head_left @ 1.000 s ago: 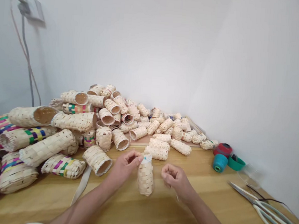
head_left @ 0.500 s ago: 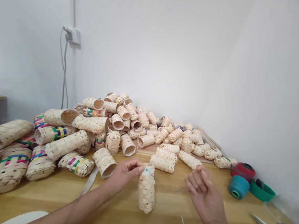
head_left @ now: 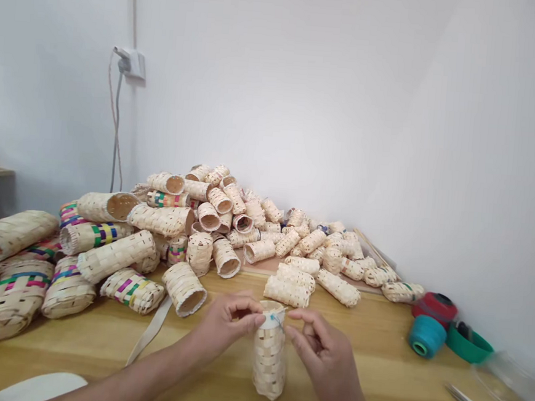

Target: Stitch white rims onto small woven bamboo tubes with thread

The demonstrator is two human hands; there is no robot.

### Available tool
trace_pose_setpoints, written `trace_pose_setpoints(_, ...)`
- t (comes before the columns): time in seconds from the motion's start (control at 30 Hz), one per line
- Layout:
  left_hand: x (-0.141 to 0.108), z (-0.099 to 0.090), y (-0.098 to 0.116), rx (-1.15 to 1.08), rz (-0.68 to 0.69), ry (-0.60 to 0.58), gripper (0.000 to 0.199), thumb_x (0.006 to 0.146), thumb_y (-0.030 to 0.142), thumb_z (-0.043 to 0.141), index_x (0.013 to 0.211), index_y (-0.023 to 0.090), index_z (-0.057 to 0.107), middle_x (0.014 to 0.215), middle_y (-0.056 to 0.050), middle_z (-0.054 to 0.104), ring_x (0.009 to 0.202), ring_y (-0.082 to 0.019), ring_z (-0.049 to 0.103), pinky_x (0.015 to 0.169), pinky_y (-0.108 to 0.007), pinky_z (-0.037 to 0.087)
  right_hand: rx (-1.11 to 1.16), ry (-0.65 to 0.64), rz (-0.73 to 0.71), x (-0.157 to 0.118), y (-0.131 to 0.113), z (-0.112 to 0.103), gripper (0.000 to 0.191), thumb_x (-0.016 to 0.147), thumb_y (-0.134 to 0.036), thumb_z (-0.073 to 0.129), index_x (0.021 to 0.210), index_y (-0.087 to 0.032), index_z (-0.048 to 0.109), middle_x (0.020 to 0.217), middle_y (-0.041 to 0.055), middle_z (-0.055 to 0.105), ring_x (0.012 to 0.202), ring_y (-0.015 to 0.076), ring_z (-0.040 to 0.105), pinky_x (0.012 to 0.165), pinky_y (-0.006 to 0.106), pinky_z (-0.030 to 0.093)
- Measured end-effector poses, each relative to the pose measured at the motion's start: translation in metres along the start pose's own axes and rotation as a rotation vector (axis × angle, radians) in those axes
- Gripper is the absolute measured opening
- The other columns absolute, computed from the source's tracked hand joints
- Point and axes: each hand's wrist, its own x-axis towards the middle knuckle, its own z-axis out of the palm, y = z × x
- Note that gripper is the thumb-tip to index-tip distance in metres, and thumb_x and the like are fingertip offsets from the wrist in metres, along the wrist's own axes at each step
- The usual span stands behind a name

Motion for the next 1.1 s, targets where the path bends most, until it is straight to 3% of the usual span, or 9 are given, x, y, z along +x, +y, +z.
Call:
trace_pose_setpoints(0.23, -0.005, 0.009, 0.01, 0.158, 0.132, 0.002, 0.023, 0.082, 0.032, 0.062, 0.072, 0.014, 0.072, 0.067, -0.003, 0.06, 0.066, -0.016, 0.051, 0.063, -0.026, 0.038, -0.243, 0.076, -0.223, 0.001, -0.014, 0.004, 0.031, 0.095, -0.043, 0.049, 0.083, -0.019, 0.066, 0.048, -0.0065, 0.047, 0.039, 0.0112, 0.044, 0.041, 0.021, 0.035)
trace_pose_setpoints(0.37, -0.009, 0.013, 0.013, 0.227, 0.183, 0.007, 0.02, 0.083, 0.028, 0.061, 0.073, 0.015, 0.072, 0.067, -0.002, 0.06, 0.063, -0.014, 0.05, 0.059, -0.024, 0.037, -0.298, 0.091, -0.33, 0.0, -0.017, 0.005, 0.028, 0.098, -0.033, 0.046, 0.082, -0.019, 0.063, 0.062, 0.0, 0.064, 0.053, 0.0138, 0.06, 0.052, 0.022, 0.043)
trace_pose_setpoints(0.47, -0.01, 0.014, 0.012, 0.264, 0.192, 0.011, 0.017, 0.083, 0.025, 0.062, 0.073, 0.015, 0.072, 0.066, -0.002, 0.059, 0.062, -0.014, 0.05, 0.057, -0.023, 0.036, -0.337, 0.083, -0.37, 0.0, -0.02, 0.004, 0.022, 0.097, -0.029, 0.048, 0.083, -0.02, 0.062, 0.068, 0.002, 0.068, 0.059, 0.016, 0.063, 0.056, 0.024, 0.043)
trace_pose_setpoints(0.7, -0.008, 0.011, 0.015, 0.287, 0.134, 0.049, 0.02, 0.084, 0.027, 0.06, 0.071, 0.015, 0.071, 0.066, -0.002, 0.059, 0.062, -0.015, 0.049, 0.058, -0.025, 0.035, -0.116, -0.016, -0.056, -0.001, -0.019, -0.001, 0.019, 0.092, -0.029, 0.048, 0.075, -0.022, 0.054, 0.053, -0.0048, 0.049, 0.045, 0.0119, 0.044, 0.045, 0.022, 0.031)
trace_pose_setpoints(0.83, -0.006, 0.007, 0.016, 0.28, 0.142, 0.066, 0.022, 0.085, 0.028, 0.058, 0.071, 0.014, 0.069, 0.069, -0.003, 0.058, 0.066, -0.017, 0.052, 0.061, -0.026, 0.037, 0.192, -0.322, 0.049, -0.006, -0.015, 0.002, 0.017, 0.087, -0.027, 0.051, 0.071, -0.021, 0.054, 0.051, -0.0077, 0.038, 0.044, 0.0088, 0.034, 0.042, 0.02, 0.025)
trace_pose_setpoints(0.97, -0.005, 0.002, 0.013, 0.267, 0.175, 0.055, 0.024, 0.088, 0.029, 0.055, 0.072, 0.015, 0.066, 0.072, -0.004, 0.059, 0.072, -0.018, 0.053, 0.067, -0.027, 0.039, 0.262, -0.603, 0.06, -0.011, -0.014, -0.006, 0.012, 0.082, -0.025, 0.061, 0.071, -0.021, 0.065, 0.05, -0.0075, 0.037, 0.044, 0.0074, 0.032, 0.044, 0.019, 0.024)
trace_pose_setpoints(1.03, -0.004, 0.0, 0.011, 0.252, 0.193, 0.044, 0.024, 0.09, 0.029, 0.052, 0.074, 0.016, 0.065, 0.076, -0.004, 0.059, 0.075, -0.018, 0.054, 0.07, -0.028, 0.04, 0.356, -0.601, 0.035, -0.011, -0.011, -0.014, 0.015, 0.082, -0.034, 0.065, 0.075, -0.022, 0.071, 0.049, -0.0062, 0.039, 0.044, 0.008, 0.032, 0.044, 0.021, 0.024)
trace_pose_setpoints(1.1, -0.004, -0.001, 0.01, 0.231, 0.213, 0.025, 0.023, 0.091, 0.028, 0.051, 0.076, 0.016, 0.064, 0.08, -0.004, 0.059, 0.08, -0.019, 0.054, 0.073, -0.028, 0.04, 0.499, -0.403, 0.102, -0.007, -0.007, -0.022, 0.025, 0.081, -0.045, 0.065, 0.081, -0.022, 0.073, 0.049, -0.0052, 0.039, 0.045, 0.0095, 0.033, 0.044, 0.022, 0.026)
